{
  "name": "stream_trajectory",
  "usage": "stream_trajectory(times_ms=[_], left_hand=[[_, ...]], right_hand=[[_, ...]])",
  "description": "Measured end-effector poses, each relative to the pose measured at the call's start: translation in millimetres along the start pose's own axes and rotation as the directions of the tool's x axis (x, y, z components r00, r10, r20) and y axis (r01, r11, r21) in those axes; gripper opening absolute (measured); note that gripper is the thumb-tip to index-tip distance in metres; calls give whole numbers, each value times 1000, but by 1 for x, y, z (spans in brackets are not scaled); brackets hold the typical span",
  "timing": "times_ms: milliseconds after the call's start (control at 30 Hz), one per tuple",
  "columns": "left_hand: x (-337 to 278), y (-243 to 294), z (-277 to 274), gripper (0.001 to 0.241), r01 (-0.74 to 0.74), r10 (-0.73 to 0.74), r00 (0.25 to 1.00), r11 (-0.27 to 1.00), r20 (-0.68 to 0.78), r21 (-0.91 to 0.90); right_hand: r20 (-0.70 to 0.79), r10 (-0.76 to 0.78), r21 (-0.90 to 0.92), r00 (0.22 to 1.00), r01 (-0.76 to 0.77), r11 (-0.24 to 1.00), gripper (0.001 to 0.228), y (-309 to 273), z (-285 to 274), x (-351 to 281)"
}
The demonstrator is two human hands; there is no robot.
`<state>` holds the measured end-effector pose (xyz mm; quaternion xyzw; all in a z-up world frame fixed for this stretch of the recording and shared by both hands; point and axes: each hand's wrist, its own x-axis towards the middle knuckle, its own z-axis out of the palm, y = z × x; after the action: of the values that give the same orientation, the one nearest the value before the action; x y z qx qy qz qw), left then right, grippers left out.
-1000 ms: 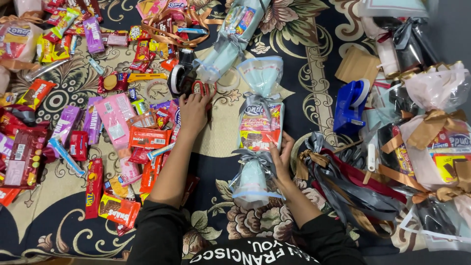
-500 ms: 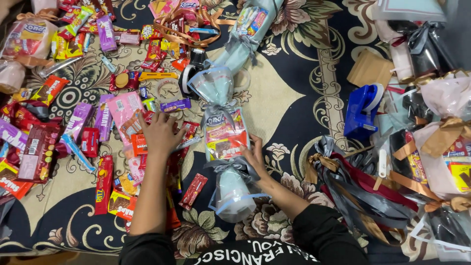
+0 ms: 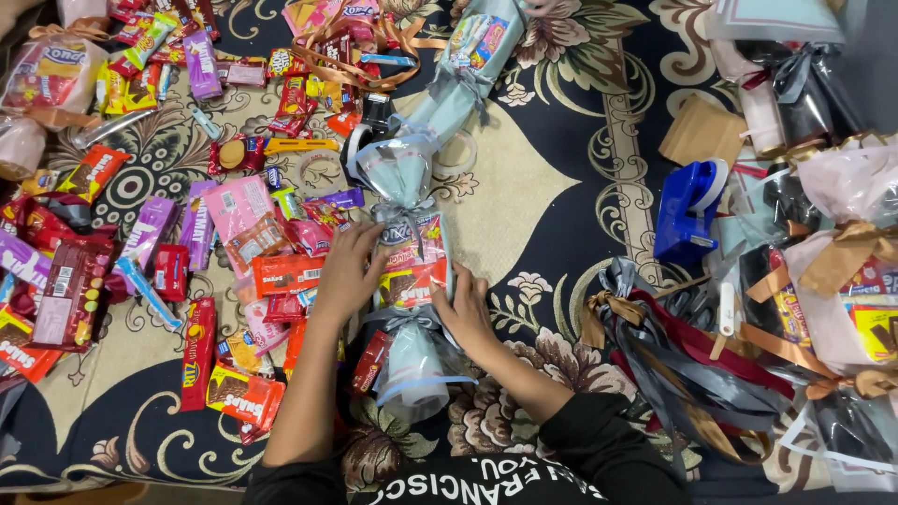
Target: The person is assembling a snack bouquet by wrapping various snack packages in plastic film and decorative paper, securing them with tape.
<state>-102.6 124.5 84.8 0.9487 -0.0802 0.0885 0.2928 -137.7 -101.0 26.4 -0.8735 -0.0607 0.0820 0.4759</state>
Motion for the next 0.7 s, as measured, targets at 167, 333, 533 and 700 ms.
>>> stream_trajectory(times_ms=[167,333,533,700], left_hand=[[-16,29,2,61,103,-89,993,976,77,-194],[-18,39,6,66,186,-175,982,945,67,-269],[-20,32,12,65,185,-181,983,952,41,-244],[-26,54,-11,55,83,-84,996,977,5,-195]], right_hand=[[-84,-216,-118,973,205,972,50,20,7,7],[-21,-220,42,975,221,974,47,10,3,11],[61,-191,39,980,189,981,60,12,-8,9],[-66,-203,136,977,210,968,40,39,-37,3]])
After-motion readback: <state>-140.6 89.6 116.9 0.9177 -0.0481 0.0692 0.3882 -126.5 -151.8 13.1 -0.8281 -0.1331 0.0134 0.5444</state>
